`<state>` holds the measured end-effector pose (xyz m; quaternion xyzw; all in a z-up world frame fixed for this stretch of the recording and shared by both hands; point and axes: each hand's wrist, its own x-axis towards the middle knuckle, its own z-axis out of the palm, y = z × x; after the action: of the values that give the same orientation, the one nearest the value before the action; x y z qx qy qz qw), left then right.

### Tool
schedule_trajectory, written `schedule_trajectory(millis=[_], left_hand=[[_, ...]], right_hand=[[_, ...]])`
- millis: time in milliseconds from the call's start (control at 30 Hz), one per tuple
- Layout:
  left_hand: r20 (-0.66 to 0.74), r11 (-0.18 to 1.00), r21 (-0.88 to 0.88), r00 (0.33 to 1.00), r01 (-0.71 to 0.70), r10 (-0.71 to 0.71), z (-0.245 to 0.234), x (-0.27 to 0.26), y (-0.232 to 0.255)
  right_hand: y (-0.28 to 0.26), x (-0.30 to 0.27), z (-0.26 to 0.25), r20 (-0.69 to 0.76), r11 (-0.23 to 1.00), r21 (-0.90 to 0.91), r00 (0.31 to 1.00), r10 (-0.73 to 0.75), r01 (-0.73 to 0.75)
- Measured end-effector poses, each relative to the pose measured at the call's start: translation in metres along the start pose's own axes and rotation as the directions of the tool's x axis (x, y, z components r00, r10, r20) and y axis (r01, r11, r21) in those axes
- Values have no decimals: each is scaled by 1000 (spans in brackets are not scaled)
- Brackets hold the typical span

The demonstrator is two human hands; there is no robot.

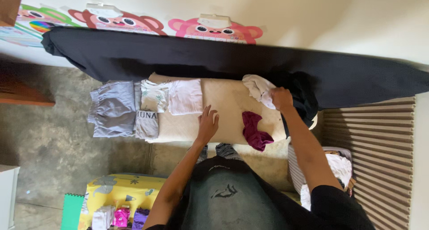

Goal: The person folds multiple pieces of clothing one by one on a small table, including shorts, shirts, and underwear. Each item is smoothed, folded into a compact rectangle, and placed in a neat stack.

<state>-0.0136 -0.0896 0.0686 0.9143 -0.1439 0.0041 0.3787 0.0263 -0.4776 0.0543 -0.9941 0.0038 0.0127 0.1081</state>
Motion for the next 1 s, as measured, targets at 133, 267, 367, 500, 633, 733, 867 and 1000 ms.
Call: schedule_trajectory(millis=[133,267,367,500,633,733,867,1000], left_hand=[[15,960,-278,1000,-14,19,-9,28,6],[159,844,-536,985,35,60,-20,79,43],[151,786,-612,963,-85,222,-38,114,93],[56,765,-608,950,-213,309,-76,139,137],[40,893,-394,966,-218,254,-115,149,124],[-19,851,-427,944,-305,329,-141,160,96],[-41,879,-342,940,-332,339,-193,186,70],[3,877,-354,937,-325,349,-269,195,76]], right_hand=[[-18,23,-40,-23,824,564,997,78,-51],[-70,37,-112,15,801,598,999,-43,26],[-127,42,-173,-50,787,604,992,-119,124],[-193,42,-236,-53,751,650,993,-107,116],[-223,31,-278,-53,633,762,987,-153,139],[-231,26,-304,-123,381,890,937,-326,249],[-235,16,-339,-92,576,794,975,-203,195],[-235,3,-378,-84,723,675,989,-118,144]])
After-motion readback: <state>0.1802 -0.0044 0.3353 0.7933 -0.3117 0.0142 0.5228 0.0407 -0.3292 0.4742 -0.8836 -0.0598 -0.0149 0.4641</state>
